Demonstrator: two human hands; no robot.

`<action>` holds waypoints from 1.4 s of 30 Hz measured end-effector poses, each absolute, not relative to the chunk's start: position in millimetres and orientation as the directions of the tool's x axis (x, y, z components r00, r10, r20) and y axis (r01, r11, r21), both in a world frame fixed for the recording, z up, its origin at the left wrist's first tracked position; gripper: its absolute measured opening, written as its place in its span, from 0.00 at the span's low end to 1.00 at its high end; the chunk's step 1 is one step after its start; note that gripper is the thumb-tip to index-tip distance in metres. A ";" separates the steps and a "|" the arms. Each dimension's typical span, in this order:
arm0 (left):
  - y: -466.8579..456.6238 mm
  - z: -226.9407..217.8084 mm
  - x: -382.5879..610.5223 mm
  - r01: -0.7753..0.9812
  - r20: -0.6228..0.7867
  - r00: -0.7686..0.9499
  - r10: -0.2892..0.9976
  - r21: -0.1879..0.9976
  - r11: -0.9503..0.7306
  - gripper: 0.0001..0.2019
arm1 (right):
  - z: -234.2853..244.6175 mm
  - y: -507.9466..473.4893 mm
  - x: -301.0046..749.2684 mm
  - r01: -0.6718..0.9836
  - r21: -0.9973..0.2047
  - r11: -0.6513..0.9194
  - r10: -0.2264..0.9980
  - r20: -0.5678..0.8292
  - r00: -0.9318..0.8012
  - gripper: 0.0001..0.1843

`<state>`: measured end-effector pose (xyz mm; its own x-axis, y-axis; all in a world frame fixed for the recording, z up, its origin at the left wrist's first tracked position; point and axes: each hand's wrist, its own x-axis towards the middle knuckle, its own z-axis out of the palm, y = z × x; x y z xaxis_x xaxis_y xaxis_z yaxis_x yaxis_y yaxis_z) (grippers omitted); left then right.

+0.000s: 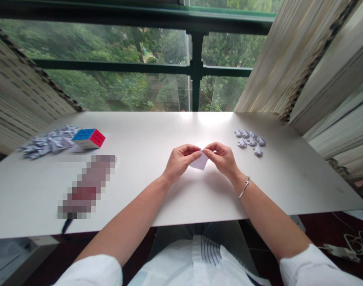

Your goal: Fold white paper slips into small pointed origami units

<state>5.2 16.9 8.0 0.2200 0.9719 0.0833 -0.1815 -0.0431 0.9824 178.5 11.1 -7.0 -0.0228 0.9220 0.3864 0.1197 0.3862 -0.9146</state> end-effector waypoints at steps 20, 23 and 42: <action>21.3 4.3 3.4 -0.223 0.004 0.253 0.967 0.973 0.054 0.13 | -9.2 11.4 174.1 0.103 -0.958 0.268 0.963 0.265 -0.047 0.18; 21.1 6.4 2.5 -0.230 -0.021 0.277 0.961 0.969 0.088 0.14 | -10.6 12.9 175.6 0.124 -0.943 0.308 0.951 0.304 -0.050 0.16; 24.5 0.7 3.1 -0.176 0.006 0.227 0.974 0.984 0.035 0.17 | -10.7 14.7 172.3 0.044 -0.972 0.231 0.971 0.227 -0.079 0.20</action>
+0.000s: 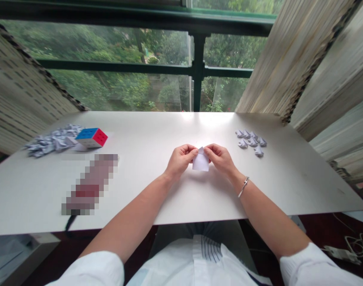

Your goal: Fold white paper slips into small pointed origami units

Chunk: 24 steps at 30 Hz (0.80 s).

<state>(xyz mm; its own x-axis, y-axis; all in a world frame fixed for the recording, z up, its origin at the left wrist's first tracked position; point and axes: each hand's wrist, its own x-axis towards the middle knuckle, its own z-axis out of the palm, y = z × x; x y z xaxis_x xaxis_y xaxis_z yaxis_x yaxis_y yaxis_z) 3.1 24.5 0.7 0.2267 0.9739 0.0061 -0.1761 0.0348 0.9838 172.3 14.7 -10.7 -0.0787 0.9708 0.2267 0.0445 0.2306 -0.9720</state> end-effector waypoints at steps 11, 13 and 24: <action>26.2 -5.2 3.6 -0.086 0.054 0.237 0.970 0.996 -0.035 0.15 | -17.6 15.0 172.3 0.147 -0.972 0.182 0.977 0.162 -0.139 0.17; 27.2 -6.4 3.2 -0.088 0.069 0.226 0.972 0.995 -0.050 0.13 | -16.6 13.2 170.3 0.192 -0.962 0.194 0.974 0.166 -0.152 0.17; 26.8 -2.8 4.1 -0.053 0.036 0.244 0.969 0.998 -0.024 0.12 | -5.4 8.8 168.8 0.365 -0.915 0.171 0.983 0.134 -0.126 0.16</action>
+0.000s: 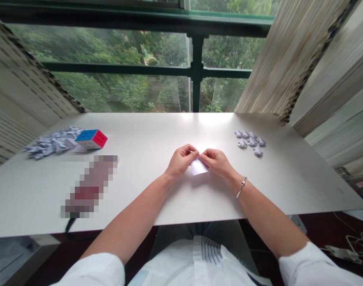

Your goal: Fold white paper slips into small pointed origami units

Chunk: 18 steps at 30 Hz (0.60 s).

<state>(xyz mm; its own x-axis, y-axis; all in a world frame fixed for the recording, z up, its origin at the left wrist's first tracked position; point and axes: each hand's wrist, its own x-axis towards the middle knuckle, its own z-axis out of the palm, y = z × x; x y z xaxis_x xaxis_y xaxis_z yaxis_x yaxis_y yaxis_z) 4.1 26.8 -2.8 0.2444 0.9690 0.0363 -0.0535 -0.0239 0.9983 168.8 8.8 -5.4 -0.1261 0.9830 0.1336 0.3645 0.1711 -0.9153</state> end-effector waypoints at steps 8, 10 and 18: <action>30.9 -5.3 1.4 -0.087 0.030 0.255 0.966 0.996 -0.008 0.15 | -11.5 12.3 170.9 0.244 -0.966 0.088 0.993 0.064 -0.102 0.18; 32.4 -6.4 0.0 -0.072 0.020 0.259 0.966 0.997 -0.002 0.16 | -12.7 13.6 172.6 0.238 -0.967 0.094 0.993 0.073 -0.096 0.19; 33.8 -3.8 -5.4 -0.087 -0.070 0.302 0.951 0.991 0.101 0.15 | -14.9 17.6 177.3 0.152 -0.984 0.087 0.996 0.081 -0.043 0.21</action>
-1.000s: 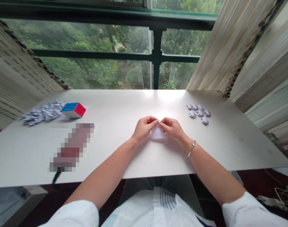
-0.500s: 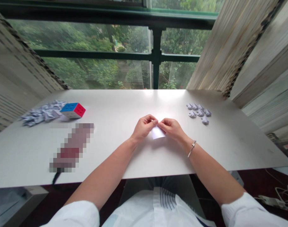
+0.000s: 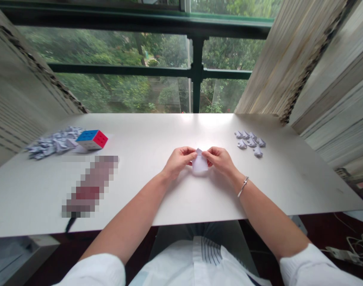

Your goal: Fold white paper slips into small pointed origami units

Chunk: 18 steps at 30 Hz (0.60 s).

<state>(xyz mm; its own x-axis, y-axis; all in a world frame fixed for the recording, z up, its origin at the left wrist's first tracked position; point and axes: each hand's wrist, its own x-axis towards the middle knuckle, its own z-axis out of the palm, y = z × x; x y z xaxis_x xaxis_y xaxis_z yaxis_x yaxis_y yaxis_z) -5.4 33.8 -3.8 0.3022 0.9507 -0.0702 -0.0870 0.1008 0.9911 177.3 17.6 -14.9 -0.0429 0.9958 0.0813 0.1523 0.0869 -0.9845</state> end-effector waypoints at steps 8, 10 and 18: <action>31.6 0.3 -3.7 -0.174 -0.146 0.262 0.954 0.965 0.196 0.14 | -14.3 16.9 176.5 0.190 -0.970 0.155 0.986 0.164 0.033 0.18; 32.7 1.0 -3.8 -0.196 -0.150 0.191 0.970 0.962 0.188 0.14 | -12.9 14.8 177.4 0.274 -0.927 0.257 0.951 0.293 0.099 0.15; 36.1 0.7 -4.7 -0.332 -0.184 0.088 0.979 0.921 0.203 0.08 | -11.7 5.8 177.9 0.661 -0.344 0.667 0.688 0.626 -0.367 0.24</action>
